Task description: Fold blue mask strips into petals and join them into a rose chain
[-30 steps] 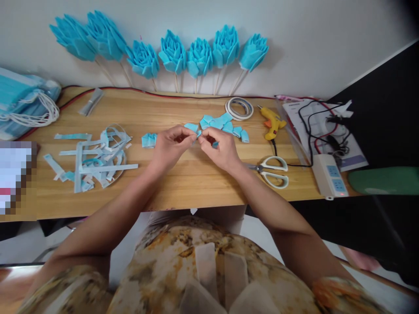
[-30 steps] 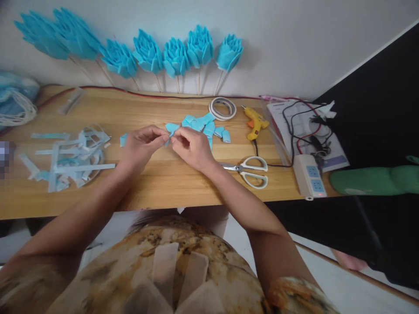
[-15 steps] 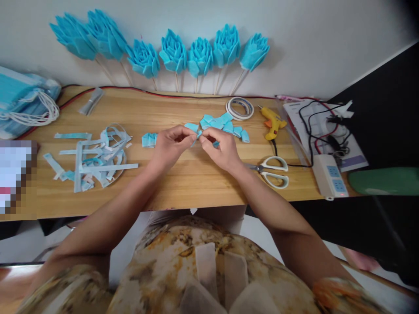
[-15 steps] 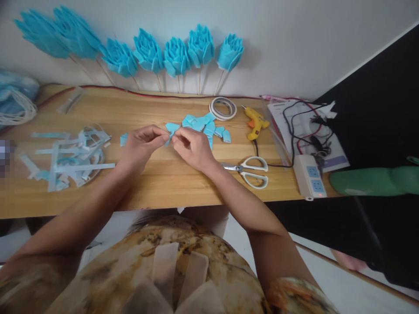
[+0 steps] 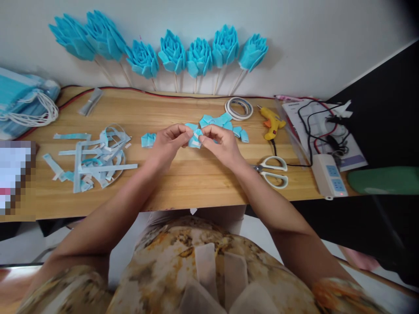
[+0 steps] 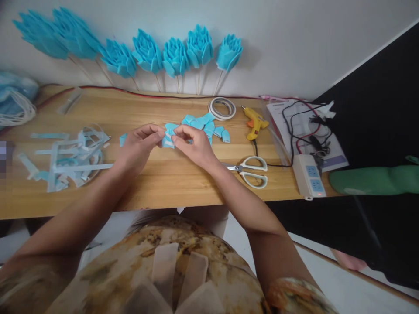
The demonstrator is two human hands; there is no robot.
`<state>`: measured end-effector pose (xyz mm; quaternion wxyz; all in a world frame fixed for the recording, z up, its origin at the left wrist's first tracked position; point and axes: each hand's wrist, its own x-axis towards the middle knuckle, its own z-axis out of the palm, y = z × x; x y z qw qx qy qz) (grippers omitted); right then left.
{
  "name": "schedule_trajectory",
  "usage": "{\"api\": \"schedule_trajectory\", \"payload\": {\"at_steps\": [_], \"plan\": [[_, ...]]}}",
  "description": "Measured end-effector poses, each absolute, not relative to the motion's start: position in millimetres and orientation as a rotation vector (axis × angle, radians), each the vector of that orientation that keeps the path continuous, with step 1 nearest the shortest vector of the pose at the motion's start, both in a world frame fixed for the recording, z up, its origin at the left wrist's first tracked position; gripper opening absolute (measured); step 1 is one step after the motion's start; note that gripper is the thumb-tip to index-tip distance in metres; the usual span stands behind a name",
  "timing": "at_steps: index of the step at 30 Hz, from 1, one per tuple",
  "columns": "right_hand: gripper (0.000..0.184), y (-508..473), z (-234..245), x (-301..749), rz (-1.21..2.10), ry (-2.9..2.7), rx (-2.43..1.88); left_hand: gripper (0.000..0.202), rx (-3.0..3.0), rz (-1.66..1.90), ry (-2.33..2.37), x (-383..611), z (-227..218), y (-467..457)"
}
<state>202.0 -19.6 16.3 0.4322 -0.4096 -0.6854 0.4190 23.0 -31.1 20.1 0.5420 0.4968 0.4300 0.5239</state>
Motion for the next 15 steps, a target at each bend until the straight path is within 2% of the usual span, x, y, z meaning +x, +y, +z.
{"api": "schedule_trajectory", "payload": {"at_steps": [3,15], "plan": [[0.018,-20.4,16.1,200.5,0.993,-1.734,-1.035,0.021,1.241,1.234,1.036,23.5,21.5,-31.7],[0.013,-21.5,18.1,202.2,0.853,-1.887,-1.06,0.007,1.405,1.174,1.17,17.9,17.0,-29.0]]}}
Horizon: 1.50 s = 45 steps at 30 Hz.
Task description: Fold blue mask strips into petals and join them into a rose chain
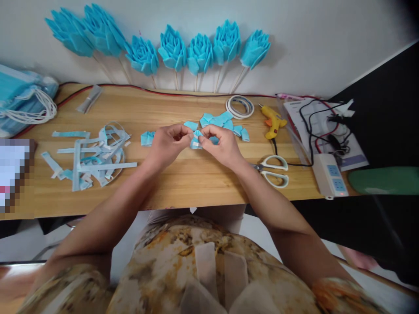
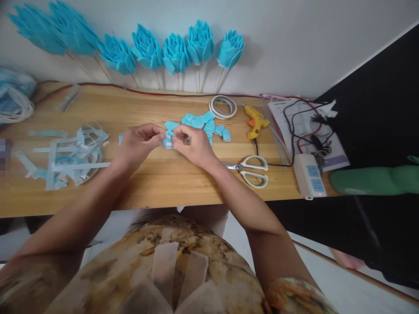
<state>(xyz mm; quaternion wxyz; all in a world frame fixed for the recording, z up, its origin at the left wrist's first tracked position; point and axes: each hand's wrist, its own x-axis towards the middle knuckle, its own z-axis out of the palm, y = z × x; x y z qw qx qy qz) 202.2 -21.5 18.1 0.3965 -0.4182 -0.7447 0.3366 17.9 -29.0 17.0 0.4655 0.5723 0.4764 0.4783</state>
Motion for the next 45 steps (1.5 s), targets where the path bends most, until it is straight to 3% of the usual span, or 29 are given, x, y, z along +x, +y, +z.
{"api": "schedule_trajectory", "payload": {"at_steps": [9,12,14,18,26,45], "plan": [[0.01,-20.1,12.2,202.8,0.814,-1.805,-1.06,0.007,1.346,1.177,1.165,16.1,18.1,-28.2],[0.013,-22.9,12.7,202.2,0.594,-1.755,-1.042,0.01,1.34,1.244,1.188,16.2,17.0,-27.7],[0.004,-25.1,13.8,201.7,0.426,-1.787,-1.021,0.012,1.355,1.275,1.198,17.2,15.3,-27.6],[0.013,-26.5,13.7,200.5,0.297,-1.942,-1.021,0.016,1.401,1.279,1.178,20.2,11.5,-28.4],[0.018,-23.9,12.3,199.9,0.323,-1.98,-1.079,0.006,1.461,1.257,1.146,22.5,13.7,-31.8],[0.02,-24.6,13.8,201.1,0.427,-1.983,-1.042,0.008,1.448,1.246,1.14,22.9,16.8,-32.7]]}}
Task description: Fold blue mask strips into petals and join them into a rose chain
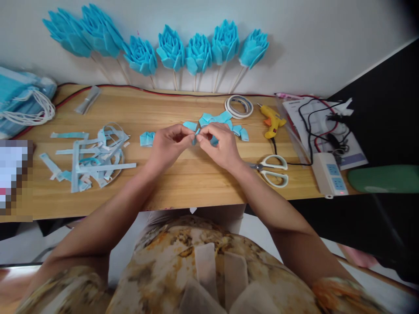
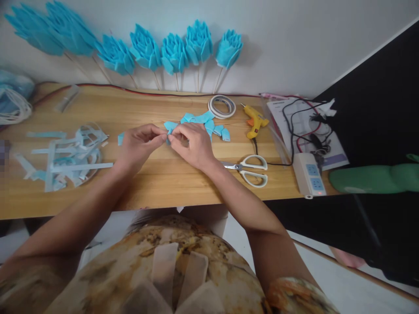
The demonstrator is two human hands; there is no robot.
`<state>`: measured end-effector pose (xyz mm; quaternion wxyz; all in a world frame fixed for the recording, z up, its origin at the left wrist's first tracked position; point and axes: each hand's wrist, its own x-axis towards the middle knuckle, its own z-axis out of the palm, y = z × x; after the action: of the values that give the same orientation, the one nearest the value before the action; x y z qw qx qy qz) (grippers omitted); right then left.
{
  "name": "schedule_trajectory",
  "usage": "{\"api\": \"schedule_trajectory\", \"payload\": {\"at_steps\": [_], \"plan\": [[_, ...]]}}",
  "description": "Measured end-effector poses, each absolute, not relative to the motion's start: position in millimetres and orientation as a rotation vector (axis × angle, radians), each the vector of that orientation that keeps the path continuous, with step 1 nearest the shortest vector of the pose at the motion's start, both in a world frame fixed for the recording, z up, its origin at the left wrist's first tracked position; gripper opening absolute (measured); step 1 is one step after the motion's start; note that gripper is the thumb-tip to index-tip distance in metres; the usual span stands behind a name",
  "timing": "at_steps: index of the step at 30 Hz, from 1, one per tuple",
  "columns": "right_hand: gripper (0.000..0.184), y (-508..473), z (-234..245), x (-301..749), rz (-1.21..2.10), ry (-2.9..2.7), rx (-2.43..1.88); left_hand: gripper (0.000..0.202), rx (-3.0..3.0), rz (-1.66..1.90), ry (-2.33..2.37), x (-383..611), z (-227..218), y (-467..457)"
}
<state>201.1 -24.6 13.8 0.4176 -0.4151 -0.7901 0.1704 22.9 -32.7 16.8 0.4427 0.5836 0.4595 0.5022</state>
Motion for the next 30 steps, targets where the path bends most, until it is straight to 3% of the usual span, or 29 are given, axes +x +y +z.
{"api": "schedule_trajectory", "payload": {"at_steps": [17,26,30], "plan": [[0.019,-22.9,11.5,201.8,0.355,-1.867,-0.927,0.011,1.21,1.387,1.123,16.4,17.0,-24.4],[0.017,-14.3,19.2,187.5,0.445,-1.963,-0.934,0.015,1.119,1.817,1.154,-82.9,85.1,-53.4],[0.019,-5.2,26.0,130.7,0.51,-2.174,-0.853,0.022,1.059,1.896,1.333,-132.2,83.5,-83.3]]}}
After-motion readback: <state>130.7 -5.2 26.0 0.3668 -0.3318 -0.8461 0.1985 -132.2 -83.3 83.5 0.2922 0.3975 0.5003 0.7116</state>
